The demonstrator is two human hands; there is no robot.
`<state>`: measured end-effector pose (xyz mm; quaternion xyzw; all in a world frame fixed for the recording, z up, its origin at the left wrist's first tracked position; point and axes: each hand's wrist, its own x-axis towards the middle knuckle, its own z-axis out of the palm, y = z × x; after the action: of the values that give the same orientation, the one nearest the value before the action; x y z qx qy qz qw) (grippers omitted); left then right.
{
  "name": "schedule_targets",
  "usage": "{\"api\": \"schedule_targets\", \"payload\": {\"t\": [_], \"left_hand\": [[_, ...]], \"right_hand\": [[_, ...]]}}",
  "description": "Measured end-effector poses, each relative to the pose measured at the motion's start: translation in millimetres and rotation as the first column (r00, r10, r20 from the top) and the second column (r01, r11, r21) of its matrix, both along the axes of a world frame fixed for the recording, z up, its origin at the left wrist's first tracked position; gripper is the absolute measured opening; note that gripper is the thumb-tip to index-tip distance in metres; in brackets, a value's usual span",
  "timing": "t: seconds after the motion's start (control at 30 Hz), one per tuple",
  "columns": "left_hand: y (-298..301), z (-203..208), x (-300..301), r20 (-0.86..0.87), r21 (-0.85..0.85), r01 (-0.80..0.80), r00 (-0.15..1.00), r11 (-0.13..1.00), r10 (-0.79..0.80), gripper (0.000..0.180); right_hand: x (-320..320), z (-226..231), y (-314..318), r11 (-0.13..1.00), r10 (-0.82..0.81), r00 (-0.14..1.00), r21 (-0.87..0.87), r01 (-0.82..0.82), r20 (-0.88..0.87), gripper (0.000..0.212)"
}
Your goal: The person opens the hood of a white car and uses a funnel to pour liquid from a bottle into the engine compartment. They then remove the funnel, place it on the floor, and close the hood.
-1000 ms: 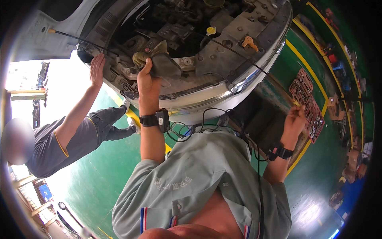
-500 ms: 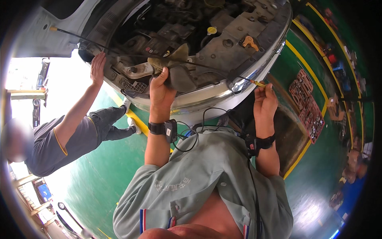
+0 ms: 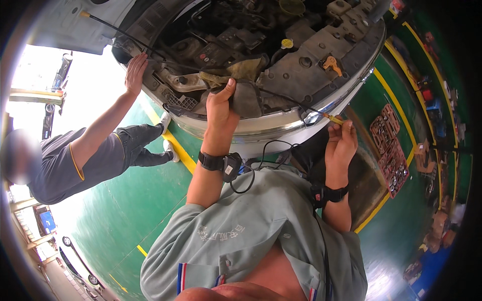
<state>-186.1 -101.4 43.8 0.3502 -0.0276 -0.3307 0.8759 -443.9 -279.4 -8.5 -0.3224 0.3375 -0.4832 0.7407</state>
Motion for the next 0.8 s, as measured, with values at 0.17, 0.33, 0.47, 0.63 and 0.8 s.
{"api": "schedule_targets", "payload": {"t": [0.17,0.33,0.47,0.63,0.8], "left_hand": [[6,-19,31,-0.234,0.037,0.005,0.972,0.999,0.004,0.026],[12,-3,45,-0.269,0.041,-0.009,0.963,0.999,0.020,0.026],[9,-8,49,-0.276,0.046,-0.033,0.960,0.998,0.044,0.025],[32,0,78,-0.238,-0.078,-0.041,0.971,0.996,0.021,0.024],[81,-29,117,0.607,0.328,-0.467,0.770,0.821,0.196,0.025]], "right_hand": [[-21,12,-23,0.998,-0.012,1.000,-0.057,0.013,0.018,0.021],[-58,19,-57,0.993,-0.084,0.996,-0.085,0.084,-0.006,0.019],[-69,28,-68,0.990,-0.089,0.996,-0.113,0.089,0.011,0.018],[-128,16,-106,0.976,-0.148,0.988,-0.158,0.153,0.043,0.017],[-244,-13,-149,0.909,-0.301,0.917,-0.369,0.194,-0.260,0.019]]}}
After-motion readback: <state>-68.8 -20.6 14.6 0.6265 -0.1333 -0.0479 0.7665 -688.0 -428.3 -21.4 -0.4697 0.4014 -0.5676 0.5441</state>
